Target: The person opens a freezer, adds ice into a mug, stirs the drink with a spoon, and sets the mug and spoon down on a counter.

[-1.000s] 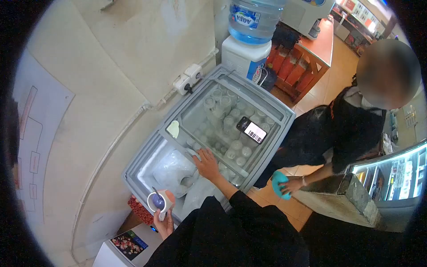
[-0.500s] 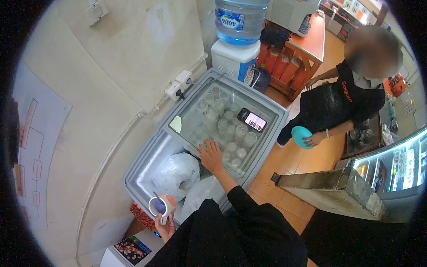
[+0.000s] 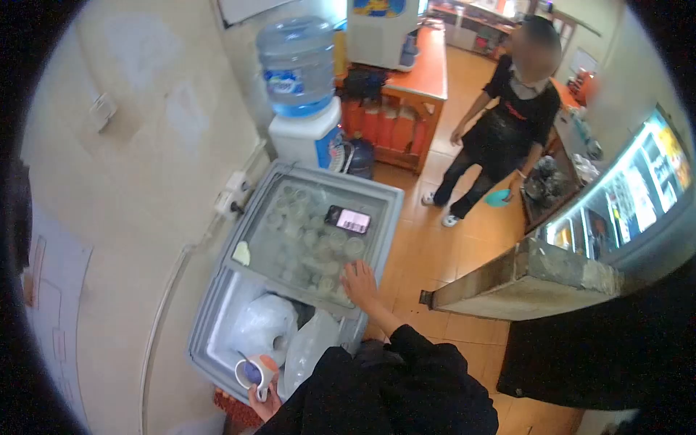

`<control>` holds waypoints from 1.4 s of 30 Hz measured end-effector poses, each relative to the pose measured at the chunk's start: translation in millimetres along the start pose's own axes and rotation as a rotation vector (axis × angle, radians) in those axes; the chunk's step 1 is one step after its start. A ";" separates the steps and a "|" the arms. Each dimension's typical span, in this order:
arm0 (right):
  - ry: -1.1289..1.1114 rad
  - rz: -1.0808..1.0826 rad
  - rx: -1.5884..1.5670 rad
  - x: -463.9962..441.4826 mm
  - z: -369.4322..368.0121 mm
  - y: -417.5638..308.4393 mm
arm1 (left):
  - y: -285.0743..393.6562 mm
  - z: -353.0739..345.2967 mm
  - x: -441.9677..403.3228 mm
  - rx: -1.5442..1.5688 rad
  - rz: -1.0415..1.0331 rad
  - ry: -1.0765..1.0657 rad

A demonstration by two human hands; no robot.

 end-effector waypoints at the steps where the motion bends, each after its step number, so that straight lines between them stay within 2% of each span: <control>1: 0.022 -0.011 0.019 8.6 7.6 9.8 | -0.5 6.2 -3.3 0.016 0.055 -0.008; 3: 0.047 -0.134 0.012 24.7 15.7 26.7 | -7.3 13.3 -10.7 -0.019 0.038 -0.055; 5: 0.062 -0.173 0.023 40.2 23.4 39.3 | -11.9 19.0 -17.0 -0.142 -0.054 0.036; 6: 0.062 -0.207 0.027 47.0 26.3 43.7 | -22.0 12.9 -8.1 -0.340 -0.313 -0.023; 7: 0.071 -0.209 0.031 53.5 25.7 48.2 | -19.5 6.8 -6.2 -0.339 -0.312 -0.033; 9: 0.028 -0.303 -0.108 64.5 23.6 54.3 | -13.1 -4.3 -1.3 -0.154 -0.040 0.004; 13: 0.016 -0.288 -0.201 78.8 23.5 49.5 | -19.4 -1.6 2.8 -0.154 -0.116 0.043; 16: 0.004 -0.342 -0.251 83.5 26.3 38.9 | -16.9 0.5 3.8 -0.148 -0.059 -0.001; 18: -0.088 -0.401 -0.253 85.8 29.1 34.3 | -14.5 5.5 4.2 -0.109 0.117 -0.056; 22: -0.058 -0.356 -0.233 95.5 22.8 34.3 | -16.7 11.4 12.5 -0.121 0.121 -0.092; 24: -0.041 -0.315 -0.221 100.0 19.2 34.9 | -18.4 25.9 12.9 -0.253 -0.029 0.101; 25: -0.039 -0.315 -0.221 101.3 18.4 34.2 | -23.0 39.6 9.5 -0.254 -0.030 0.099; 27: -0.065 -0.324 -0.224 103.4 16.7 33.1 | -30.0 58.0 6.7 -1.200 -0.970 -0.249; 28: -0.063 -0.325 -0.224 102.3 21.0 29.2 | -29.7 42.0 23.1 -1.200 -0.971 -0.251; 30: -0.153 -0.382 -0.248 100.3 28.9 22.5 | -27.4 16.1 51.6 -1.034 -0.712 -0.109; 31: -0.151 -0.383 -0.247 101.6 25.9 22.9 | -23.4 18.8 44.1 -1.034 -0.712 -0.112; 33: -0.111 -0.358 -0.193 105.0 17.1 25.7 | -16.8 28.4 20.2 -0.212 -0.022 0.087; 37: -0.095 -0.336 -0.164 108.5 11.8 30.4 | -21.3 30.8 14.9 -0.158 -0.018 0.042; 40: -0.124 -0.336 -0.125 109.7 8.4 30.3 | -22.5 30.6 8.7 -0.217 -0.092 0.030; 42: -0.129 -0.345 -0.069 108.9 6.5 30.7 | -20.1 32.2 -5.4 -0.051 0.248 -0.058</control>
Point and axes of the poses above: each hand's wrist, its own x-axis away from the middle knuckle, its own z-axis out of the back of the hand, y = z × x, the point moved 1 cm from there along -x, towards the middle knuckle, and after that the axes turned 4 degrees about -x, right-handed, at the moved point
